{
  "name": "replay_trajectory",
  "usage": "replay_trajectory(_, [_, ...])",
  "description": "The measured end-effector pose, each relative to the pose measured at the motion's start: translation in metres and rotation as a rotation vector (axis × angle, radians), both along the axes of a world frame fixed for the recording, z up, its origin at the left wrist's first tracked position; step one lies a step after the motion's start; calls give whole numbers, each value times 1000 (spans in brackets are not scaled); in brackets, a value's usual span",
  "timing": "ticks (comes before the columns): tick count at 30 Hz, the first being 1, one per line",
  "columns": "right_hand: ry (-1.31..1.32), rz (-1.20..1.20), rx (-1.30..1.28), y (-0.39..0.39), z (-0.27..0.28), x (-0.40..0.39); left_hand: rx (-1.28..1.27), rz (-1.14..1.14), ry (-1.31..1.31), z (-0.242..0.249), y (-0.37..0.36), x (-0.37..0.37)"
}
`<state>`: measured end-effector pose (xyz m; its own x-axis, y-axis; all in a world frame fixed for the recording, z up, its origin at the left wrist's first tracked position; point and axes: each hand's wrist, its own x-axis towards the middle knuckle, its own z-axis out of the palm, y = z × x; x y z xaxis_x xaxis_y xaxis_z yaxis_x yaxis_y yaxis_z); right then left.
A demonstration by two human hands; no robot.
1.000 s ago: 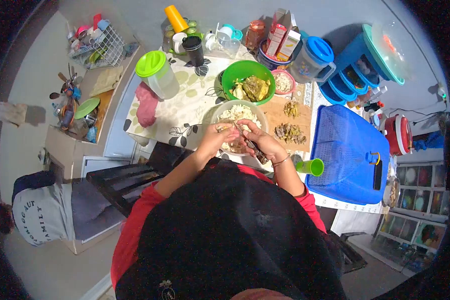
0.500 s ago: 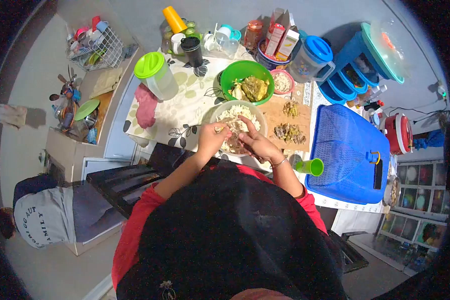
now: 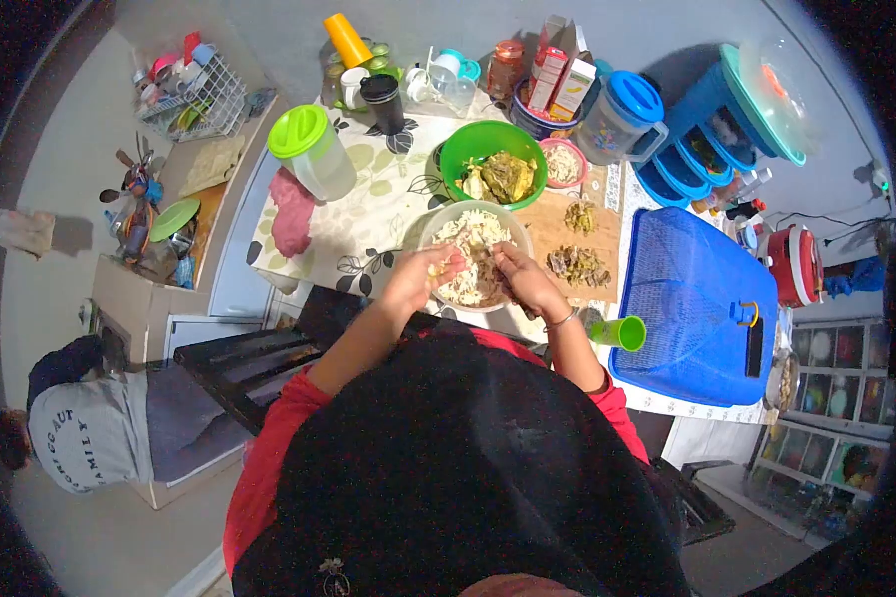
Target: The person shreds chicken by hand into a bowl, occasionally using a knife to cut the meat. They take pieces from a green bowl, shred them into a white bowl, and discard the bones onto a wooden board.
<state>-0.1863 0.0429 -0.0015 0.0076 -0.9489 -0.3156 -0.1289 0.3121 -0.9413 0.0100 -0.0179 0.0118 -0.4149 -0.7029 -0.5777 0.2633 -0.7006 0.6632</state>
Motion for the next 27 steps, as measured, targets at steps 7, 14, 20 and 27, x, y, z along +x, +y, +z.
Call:
replay_trajectory(7, [-45, 154, 27, 6, 13, 5, 632, -25, 611, -33, -15, 12])
replay_trajectory(14, [-782, 217, 247, 6, 34, 4, 756, -165, 658, -37, -17, 10])
replay_trajectory(20, [-1004, 65, 337, 2, 11, -7, 349, -151, 267, -17, -7, 3])
replay_trajectory(27, [-530, 119, 203, 6, 17, -16, -32, -168, -142, -14, 1, 1])
